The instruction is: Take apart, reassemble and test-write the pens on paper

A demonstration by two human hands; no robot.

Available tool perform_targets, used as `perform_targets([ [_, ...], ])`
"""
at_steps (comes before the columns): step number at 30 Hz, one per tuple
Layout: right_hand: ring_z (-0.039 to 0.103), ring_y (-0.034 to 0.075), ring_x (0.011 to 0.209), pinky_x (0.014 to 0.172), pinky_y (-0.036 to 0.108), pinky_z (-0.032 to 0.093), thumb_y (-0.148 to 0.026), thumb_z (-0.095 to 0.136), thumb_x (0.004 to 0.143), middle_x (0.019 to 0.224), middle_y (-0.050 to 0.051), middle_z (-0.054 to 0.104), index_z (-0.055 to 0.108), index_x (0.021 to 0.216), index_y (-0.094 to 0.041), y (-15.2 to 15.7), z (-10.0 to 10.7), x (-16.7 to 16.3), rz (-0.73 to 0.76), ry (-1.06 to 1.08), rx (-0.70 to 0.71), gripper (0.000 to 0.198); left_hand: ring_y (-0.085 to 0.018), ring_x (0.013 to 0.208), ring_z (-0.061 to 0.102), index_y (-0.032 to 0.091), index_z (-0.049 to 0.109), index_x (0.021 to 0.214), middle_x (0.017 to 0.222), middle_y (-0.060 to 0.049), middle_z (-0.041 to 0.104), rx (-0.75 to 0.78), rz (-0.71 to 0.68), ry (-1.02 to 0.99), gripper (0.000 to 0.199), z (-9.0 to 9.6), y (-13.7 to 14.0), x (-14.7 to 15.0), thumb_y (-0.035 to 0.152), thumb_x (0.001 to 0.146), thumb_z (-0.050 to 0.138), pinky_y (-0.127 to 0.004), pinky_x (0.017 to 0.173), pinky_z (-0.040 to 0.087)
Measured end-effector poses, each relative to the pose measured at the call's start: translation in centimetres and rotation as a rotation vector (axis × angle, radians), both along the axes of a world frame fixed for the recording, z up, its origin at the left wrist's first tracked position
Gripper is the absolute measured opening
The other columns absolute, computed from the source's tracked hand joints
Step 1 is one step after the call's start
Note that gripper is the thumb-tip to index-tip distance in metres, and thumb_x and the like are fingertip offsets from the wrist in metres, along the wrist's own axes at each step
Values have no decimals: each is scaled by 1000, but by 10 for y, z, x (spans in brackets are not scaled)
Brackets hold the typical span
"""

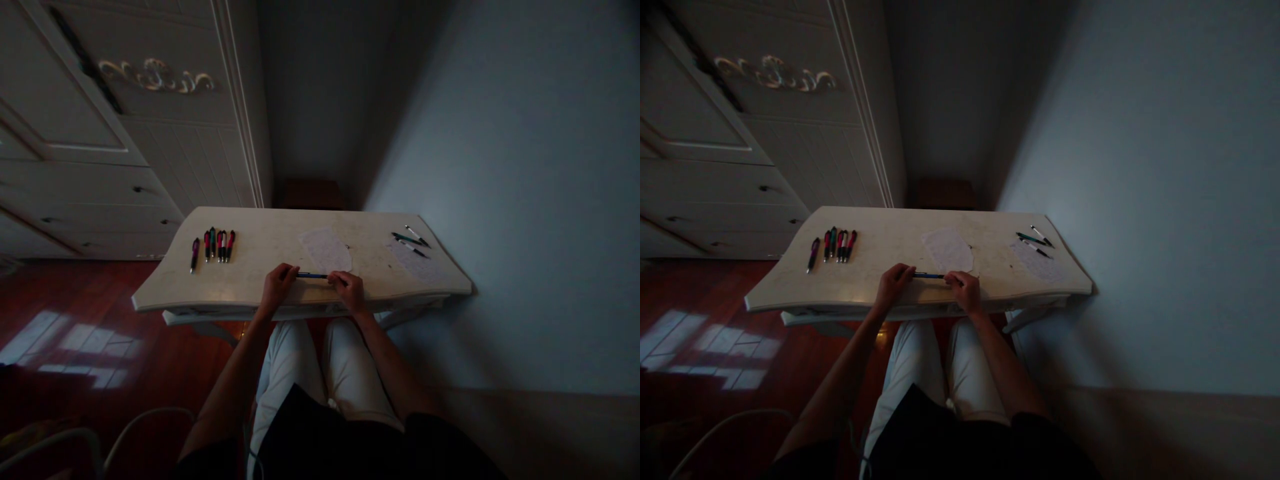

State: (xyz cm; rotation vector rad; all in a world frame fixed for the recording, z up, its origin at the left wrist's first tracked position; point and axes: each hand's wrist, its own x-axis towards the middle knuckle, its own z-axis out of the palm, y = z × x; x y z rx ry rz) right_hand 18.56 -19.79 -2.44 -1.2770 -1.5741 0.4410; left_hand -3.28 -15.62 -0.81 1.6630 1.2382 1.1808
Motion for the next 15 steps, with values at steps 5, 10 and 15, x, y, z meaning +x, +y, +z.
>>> perform_targets([
  [5, 69, 20, 69, 67, 27, 53, -40, 58, 91, 74, 6, 75, 75, 80, -20, 0, 1, -1, -4, 2, 8, 29, -16, 67, 59, 18, 67, 75, 70, -3, 67, 3, -11, -75, 28, -2, 0, -3, 46, 77, 64, -26, 63, 46],
  [10, 69, 20, 69, 68, 28, 53, -42, 59, 89, 74, 6, 75, 75, 79, -20, 0, 1, -1, -22, 8, -21, 29, -18, 74, 63, 20, 68, 77, 79, -4, 70, 61, -18, -100, 21, -6, 2, -4, 40, 72, 70, -31, 72, 51],
  [15, 70, 20, 69, 68, 28, 54, -44, 58, 90, 75, 6, 75, 75, 81, -20, 0, 0, -2, -28, 26, -25, 31, -18, 84, 65, 19, 67, 98, 102, -8, 69, 54, -67, -205, 35, -8, 3, -6, 38, 70, 75, -32, 78, 53],
])
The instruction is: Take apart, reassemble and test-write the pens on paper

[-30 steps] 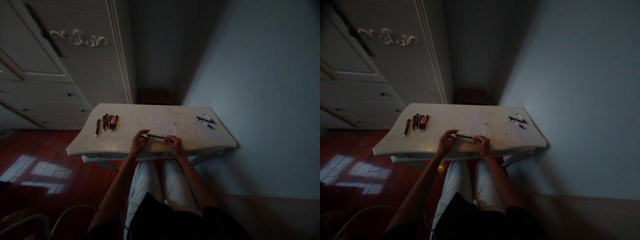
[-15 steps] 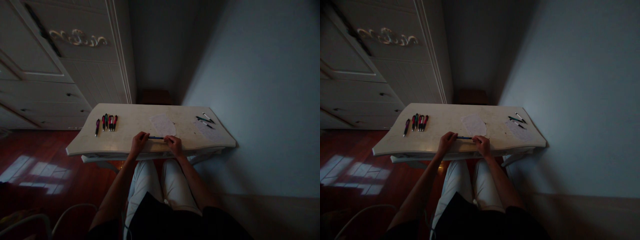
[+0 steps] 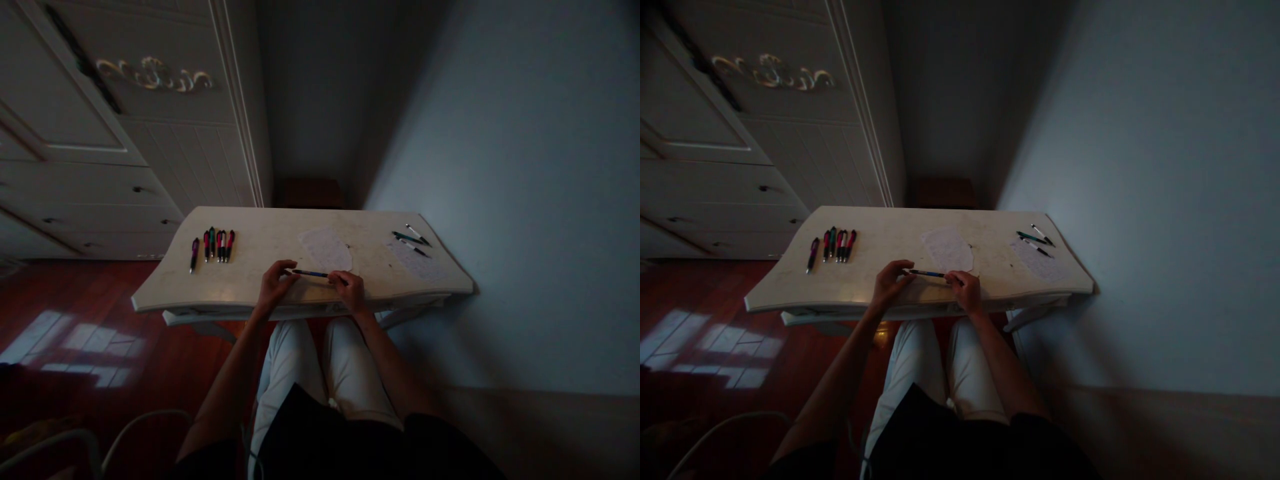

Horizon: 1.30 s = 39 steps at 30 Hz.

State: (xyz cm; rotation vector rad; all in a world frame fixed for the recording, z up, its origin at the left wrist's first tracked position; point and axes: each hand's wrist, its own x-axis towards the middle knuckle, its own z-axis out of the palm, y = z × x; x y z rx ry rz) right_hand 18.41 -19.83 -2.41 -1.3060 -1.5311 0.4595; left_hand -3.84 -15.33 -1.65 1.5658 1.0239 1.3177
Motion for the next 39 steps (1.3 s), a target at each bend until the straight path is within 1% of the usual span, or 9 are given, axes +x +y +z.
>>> perform_targets([
  [4, 69, 20, 68, 67, 28, 53, -45, 57, 90, 74, 6, 75, 75, 80, -20, 0, 1, 0, -4, -6, 10, 33, -18, 81, 64, 18, 64, 108, 99, -7, 69, -14, 34, 54, 46, 2, -1, 3, 46, 73, 72, -29, 70, 52],
  [10, 69, 19, 68, 68, 27, 53, -44, 56, 91, 74, 6, 75, 75, 81, -20, -1, 1, 0, 7, -16, 18, 33, -17, 71, 61, 19, 69, 82, 75, -4, 70, -5, 32, 268, 30, 4, -3, 9, 46, 86, 56, -28, 68, 48],
  [15, 69, 19, 69, 68, 28, 53, -43, 56, 91, 75, 6, 75, 75, 80, -20, -2, 1, 0, 9, -22, 23, 32, -19, 82, 65, 19, 69, 87, 92, -7, 72, -11, -32, 131, 24, 2, -1, 2, 41, 76, 68, -29, 71, 50],
  [19, 69, 19, 68, 67, 28, 53, -42, 56, 91, 73, 6, 75, 75, 79, -20, -2, 1, 0, -6, -10, 26, 32, -23, 102, 64, 19, 66, 97, 113, -11, 67, 27, -20, 10, 37, 4, 0, -2, 40, 68, 76, -31, 78, 52],
  [22, 69, 20, 69, 68, 29, 53, -42, 56, 91, 74, 6, 75, 74, 78, -21, -2, 2, 0, -7, -12, 17, 31, -19, 82, 65, 18, 65, 101, 101, -9, 69, -43, 31, 28, 44, 6, -1, 0, 46, 69, 76, -27, 66, 50],
  [28, 69, 19, 68, 67, 28, 53, -40, 57, 90, 74, 6, 75, 74, 79, -20, -2, 1, 1, -17, -14, 23, 29, -16, 63, 58, 18, 67, 75, 64, -1, 64, -47, 51, 218, 36, 7, -2, 8, 51, 85, 56, -26, 58, 44],
  [33, 70, 20, 69, 69, 29, 54, -39, 57, 90, 74, 6, 75, 75, 80, -20, -1, -3, 2, -11, -4, 21, 28, -20, 81, 66, 19, 69, 85, 90, -7, 73, -20, 2, 126, 27, 5, -1, 2, 45, 77, 66, -30, 71, 50],
  [36, 70, 20, 70, 70, 29, 54, -41, 57, 90, 75, 6, 75, 75, 80, -20, 0, -4, 2, -14, -12, 22, 29, -23, 99, 65, 19, 67, 93, 112, -11, 69, 11, -13, 42, 32, 4, -1, -2, 42, 72, 72, -31, 76, 51],
  [39, 69, 19, 69, 70, 29, 54, -42, 55, 91, 74, 6, 75, 74, 80, -20, 1, -4, 2, -16, -23, 26, 31, -21, 92, 65, 19, 64, 106, 110, -10, 68, -21, 17, 24, 44, 4, -1, 0, 45, 72, 73, -29, 71, 50],
])
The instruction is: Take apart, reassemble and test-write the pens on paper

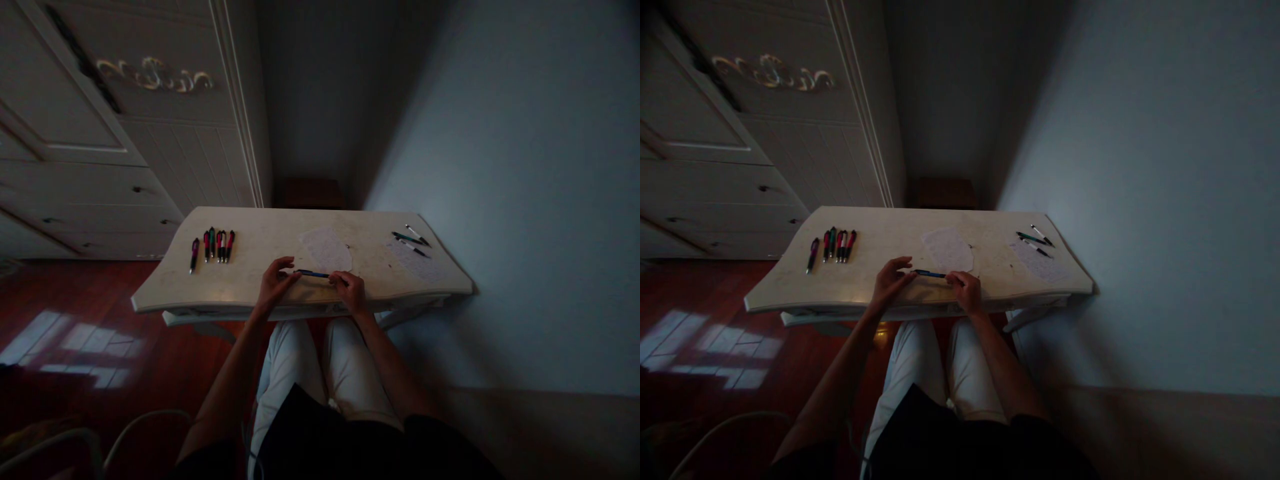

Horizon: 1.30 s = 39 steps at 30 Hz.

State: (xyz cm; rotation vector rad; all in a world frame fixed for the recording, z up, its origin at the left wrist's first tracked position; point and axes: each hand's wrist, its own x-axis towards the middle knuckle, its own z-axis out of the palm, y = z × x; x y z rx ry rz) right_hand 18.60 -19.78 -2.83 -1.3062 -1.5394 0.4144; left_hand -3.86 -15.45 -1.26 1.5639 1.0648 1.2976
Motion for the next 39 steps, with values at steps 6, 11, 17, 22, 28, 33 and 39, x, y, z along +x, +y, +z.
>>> perform_targets([
  [6, 69, 19, 70, 69, 28, 53, -42, 56, 92, 75, 6, 75, 74, 81, -20, -1, 1, 0, 3, -13, 13, 31, -16, 66, 57, 19, 66, 75, 68, -3, 64, 37, 56, 274, 36, 1, -1, 11, 49, 88, 51, -27, 63, 44],
  [11, 69, 20, 71, 70, 29, 53, -43, 56, 92, 76, 6, 75, 75, 81, -21, -2, 1, 0, 11, -37, 4, 31, -16, 66, 59, 19, 70, 83, 76, -3, 69, 10, -10, 233, 24, -2, 0, 5, 42, 80, 63, -27, 62, 45],
  [17, 69, 20, 70, 69, 29, 53, -43, 55, 92, 74, 6, 74, 75, 80, -20, -1, 2, -1, 14, -36, 22, 33, -16, 76, 63, 18, 65, 107, 106, -9, 68, 12, -25, 76, 45, 0, -3, 1, 43, 70, 76, -28, 68, 49],
  [22, 69, 20, 70, 71, 29, 53, -42, 55, 92, 75, 6, 75, 75, 80, -20, -2, 2, 0, 8, -44, 7, 33, -16, 72, 59, 18, 67, 90, 80, -5, 67, 12, 3, 281, 34, 5, -4, 10, 50, 86, 57, -27, 67, 45],
  [28, 70, 19, 73, 72, 28, 53, -40, 56, 92, 78, 6, 76, 75, 81, -20, -1, 0, 0, 7, -74, 11, 30, -16, 67, 58, 18, 67, 74, 66, -2, 64, 10, -14, 422, 33, 2, 1, 9, 43, 89, 52, -26, 65, 43],
  [33, 71, 22, 77, 76, 31, 54, -40, 61, 89, 84, 8, 77, 77, 85, -21, 1, -7, 1, -13, -98, -1, 25, -18, 76, 63, 20, 72, 81, 79, -5, 70, 74, -32, 316, 18, -4, 2, 2, 35, 82, 63, -29, 73, 50],
  [39, 71, 23, 80, 78, 33, 52, -38, 62, 88, 87, 9, 77, 77, 86, -20, 2, -11, 1, -26, -139, -12, 23, -18, 74, 63, 21, 73, 81, 80, -5, 69, 143, -7, 308, 12, -10, 4, 2, 32, 78, 70, -30, 71, 52],
])
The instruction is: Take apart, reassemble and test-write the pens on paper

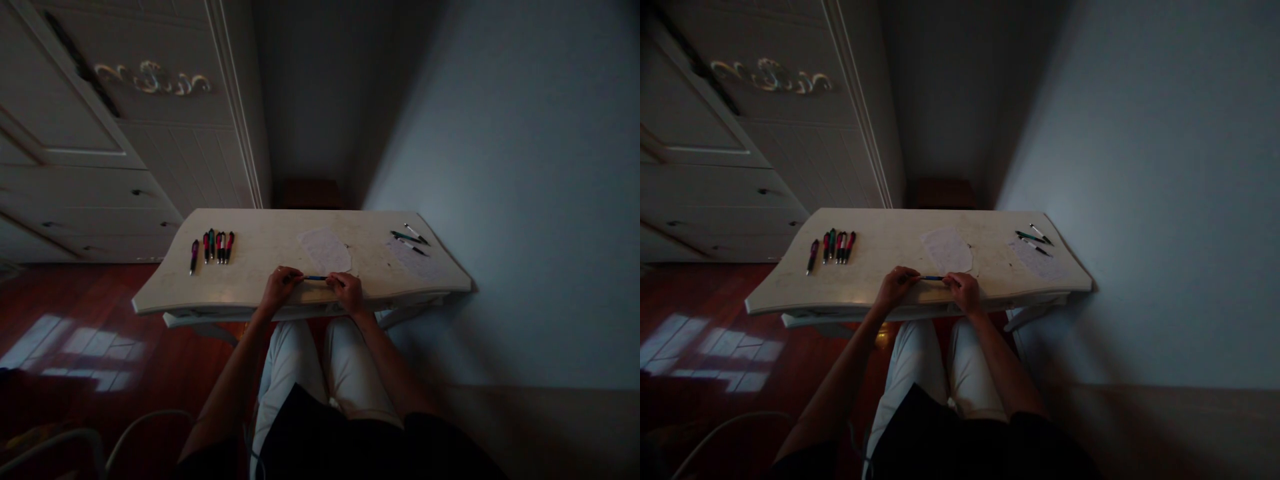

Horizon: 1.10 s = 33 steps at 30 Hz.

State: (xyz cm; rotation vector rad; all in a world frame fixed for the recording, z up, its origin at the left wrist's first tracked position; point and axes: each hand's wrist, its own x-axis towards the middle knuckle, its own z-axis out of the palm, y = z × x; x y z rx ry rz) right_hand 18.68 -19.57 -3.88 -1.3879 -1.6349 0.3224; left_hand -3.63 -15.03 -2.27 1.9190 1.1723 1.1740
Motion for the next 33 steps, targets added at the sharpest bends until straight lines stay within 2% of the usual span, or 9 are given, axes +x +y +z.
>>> perform_targets([
  [7, 69, 21, 76, 75, 31, 50, -37, 56, 91, 79, 7, 75, 75, 80, -21, -2, 6, -2, 38, -18, -27, 28, -19, 78, 64, 21, 73, 81, 81, -6, 69, 16, -13, -40, 10, -3, 1, -2, 30, 77, 72, -32, 74, 54],
  [13, 67, 20, 74, 71, 28, 50, -42, 58, 89, 79, 5, 75, 74, 83, -21, 1, 9, -1, 108, 115, -116, 28, -18, 75, 63, 22, 73, 81, 83, -5, 69, 32, 66, -104, 10, -4, 0, 0, 30, 75, 73, -31, 71, 53],
  [19, 67, 20, 83, 77, 30, 52, -51, 67, 82, 100, 6, 74, 71, 102, -21, 4, 13, 1, 164, 320, -162, 37, -15, 64, 60, 20, 72, 86, 82, -4, 71, -72, 164, -173, 17, -1, -2, -1, 33, 74, 71, -27, 62, 48],
  [22, 66, 18, 82, 76, 30, 53, -52, 63, 85, 110, 8, 70, 66, 111, -21, 5, 14, 6, 188, 474, -146, 41, -13, 60, 59, 19, 72, 87, 83, -4, 72, -122, 168, -238, 22, 0, -3, -1, 37, 74, 71, -25, 59, 46],
  [25, 66, 17, 84, 76, 31, 54, -48, 60, 87, 112, 9, 68, 63, 117, -22, 14, 13, 19, 154, 559, -96, 40, -13, 57, 58, 19, 72, 87, 80, -4, 72, -138, 182, -255, 27, 3, -4, 1, 42, 73, 71, -24, 56, 44],
  [29, 64, 19, 90, 82, 33, 53, -36, 58, 86, 110, 9, 68, 65, 116, -20, 45, 10, 50, 42, 393, -7, 34, -13, 57, 58, 18, 73, 88, 79, -5, 72, -139, 189, -261, 33, 5, -5, 2, 48, 74, 70, -24, 54, 44],
  [31, 63, 19, 93, 84, 34, 52, -25, 52, 84, 114, 10, 67, 66, 116, -19, 65, 11, 65, -37, 218, -18, 35, -14, 58, 59, 18, 73, 88, 78, -5, 73, -127, 189, -256, 34, 7, -6, 2, 49, 74, 69, -24, 54, 44],
  [33, 61, 20, 105, 94, 36, 49, -12, 48, 80, 120, 11, 65, 66, 118, -17, 80, 14, 75, -83, -10, -64, 43, -14, 59, 60, 18, 73, 88, 77, -5, 73, -113, 191, -244, 33, 8, -6, 2, 48, 75, 69, -24, 54, 44],
])
